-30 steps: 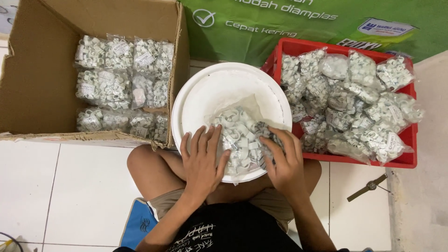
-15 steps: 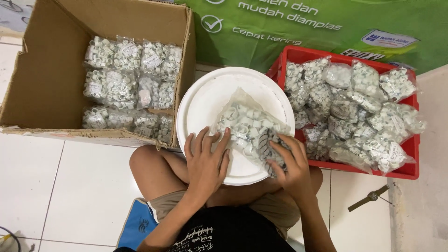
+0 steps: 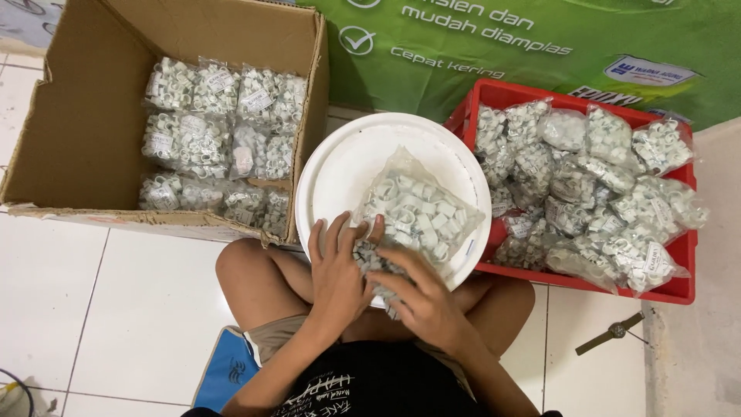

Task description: The person sits on the floor and wipes a plastic bag containing small white objects using a cloth. They rub the bag on a white bucket lid and then place it into a cardboard box.

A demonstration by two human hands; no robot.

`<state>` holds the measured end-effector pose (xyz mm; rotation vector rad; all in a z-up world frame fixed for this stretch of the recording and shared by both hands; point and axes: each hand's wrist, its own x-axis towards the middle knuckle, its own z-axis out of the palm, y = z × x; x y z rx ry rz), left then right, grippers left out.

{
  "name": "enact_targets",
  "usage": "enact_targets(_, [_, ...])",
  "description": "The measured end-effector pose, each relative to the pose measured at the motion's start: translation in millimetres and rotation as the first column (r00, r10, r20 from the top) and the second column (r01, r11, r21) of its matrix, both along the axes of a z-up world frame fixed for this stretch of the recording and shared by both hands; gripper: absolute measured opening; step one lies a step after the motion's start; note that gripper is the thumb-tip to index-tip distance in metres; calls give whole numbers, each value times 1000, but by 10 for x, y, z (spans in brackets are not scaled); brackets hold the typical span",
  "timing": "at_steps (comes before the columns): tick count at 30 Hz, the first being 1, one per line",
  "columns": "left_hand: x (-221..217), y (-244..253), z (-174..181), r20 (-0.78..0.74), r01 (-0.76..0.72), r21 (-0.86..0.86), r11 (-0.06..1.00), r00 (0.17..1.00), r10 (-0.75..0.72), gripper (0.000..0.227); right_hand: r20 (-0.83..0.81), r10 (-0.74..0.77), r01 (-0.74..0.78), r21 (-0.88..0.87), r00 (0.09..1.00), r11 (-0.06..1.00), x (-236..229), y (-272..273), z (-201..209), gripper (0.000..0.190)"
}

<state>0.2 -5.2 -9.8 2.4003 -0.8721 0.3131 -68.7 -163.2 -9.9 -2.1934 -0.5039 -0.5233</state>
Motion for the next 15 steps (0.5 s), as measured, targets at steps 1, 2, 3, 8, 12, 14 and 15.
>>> enact_targets(1, [15,-4,54,2,0,-1,1000,1000,0,53,2,0,0,-1,1000,1000,11,-56,-14,29])
enact_targets(2, [19,-3,110,3,1,7,1000,1000,-1,32,-4,-26,26,12,1000,1000,7,-104,-29,31])
enact_targets(3, [22,0,164,3,3,15,1000,1000,-3,16,-10,-52,52,25,999,998,3,-150,-43,34])
enact_targets(8, [16,-28,127,-21,-27,-20,999,999,26,43,-20,-303,299,-105,953,948,367,-556,376,35])
enact_targets(12, [10,-19,131,-36,-22,-34,999,999,21,43,-8,-328,320,-193,945,928,388,-308,295,31])
enact_targets(14, [26,-24,114,-18,-28,-35,999,999,28,36,61,-297,302,-282,953,911,311,-134,315,30])
enact_targets(15, [16,-20,103,-2,-27,-33,999,1000,27,30,126,-265,293,-366,956,883,256,-44,321,28])
